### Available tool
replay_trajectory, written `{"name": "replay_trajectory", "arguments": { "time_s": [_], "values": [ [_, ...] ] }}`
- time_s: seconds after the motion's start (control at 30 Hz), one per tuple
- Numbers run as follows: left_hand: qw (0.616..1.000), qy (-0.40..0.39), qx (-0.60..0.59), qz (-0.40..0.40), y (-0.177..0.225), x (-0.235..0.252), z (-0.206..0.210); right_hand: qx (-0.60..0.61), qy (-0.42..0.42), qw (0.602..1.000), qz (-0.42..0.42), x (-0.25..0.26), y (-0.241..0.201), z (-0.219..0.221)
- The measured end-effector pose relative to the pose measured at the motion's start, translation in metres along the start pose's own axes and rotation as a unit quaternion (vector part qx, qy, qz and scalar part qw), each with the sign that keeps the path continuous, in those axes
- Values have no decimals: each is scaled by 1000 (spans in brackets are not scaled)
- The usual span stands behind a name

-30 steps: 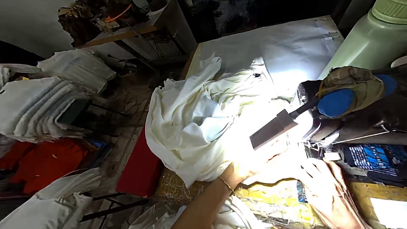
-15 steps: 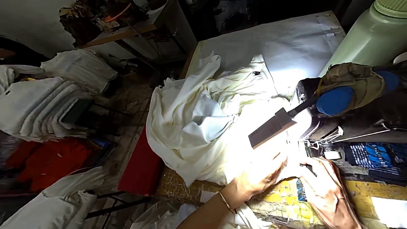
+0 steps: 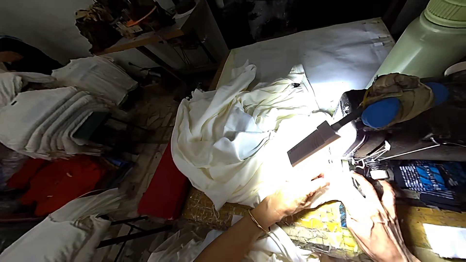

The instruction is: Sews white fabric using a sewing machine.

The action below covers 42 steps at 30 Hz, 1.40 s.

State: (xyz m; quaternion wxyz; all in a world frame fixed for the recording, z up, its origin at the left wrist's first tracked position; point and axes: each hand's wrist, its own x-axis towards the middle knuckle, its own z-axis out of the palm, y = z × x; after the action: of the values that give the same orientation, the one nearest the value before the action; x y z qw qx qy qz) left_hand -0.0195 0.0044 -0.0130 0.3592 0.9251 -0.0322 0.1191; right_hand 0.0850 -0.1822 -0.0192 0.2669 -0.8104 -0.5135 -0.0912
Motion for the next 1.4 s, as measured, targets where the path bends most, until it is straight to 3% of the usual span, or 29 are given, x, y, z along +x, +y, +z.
{"name": "replay_trajectory", "arguments": {
  "time_s": [0.1,0.2,0.27,0.4,0.5,0.63,0.87,1.07,1.2,1.4],
  "values": [
    [999,39,9,27,-5,-4,6,-4,-4,1000,6,1,-2,-1],
    [993,-46,49,-102,7,9,-3,21,10,999,23,-4,2,6],
    [982,-93,84,-143,13,19,-9,58,27,997,39,-5,5,8],
    [988,-92,98,-77,3,14,-5,101,36,992,59,-5,10,6],
    [995,-97,3,-25,-4,5,-7,74,23,996,45,-7,10,8],
    [998,9,34,57,-9,1,-1,52,33,997,43,-8,9,11],
    [992,38,117,19,-8,3,7,57,43,996,45,-7,7,12],
    [995,-61,69,-47,-2,3,3,68,25,997,36,-6,9,9],
    [994,-86,35,-54,0,3,-4,24,-9,999,-25,0,7,0],
    [996,-32,84,2,-4,1,-4,-28,-23,999,-30,5,-3,-6]
  ]
}}
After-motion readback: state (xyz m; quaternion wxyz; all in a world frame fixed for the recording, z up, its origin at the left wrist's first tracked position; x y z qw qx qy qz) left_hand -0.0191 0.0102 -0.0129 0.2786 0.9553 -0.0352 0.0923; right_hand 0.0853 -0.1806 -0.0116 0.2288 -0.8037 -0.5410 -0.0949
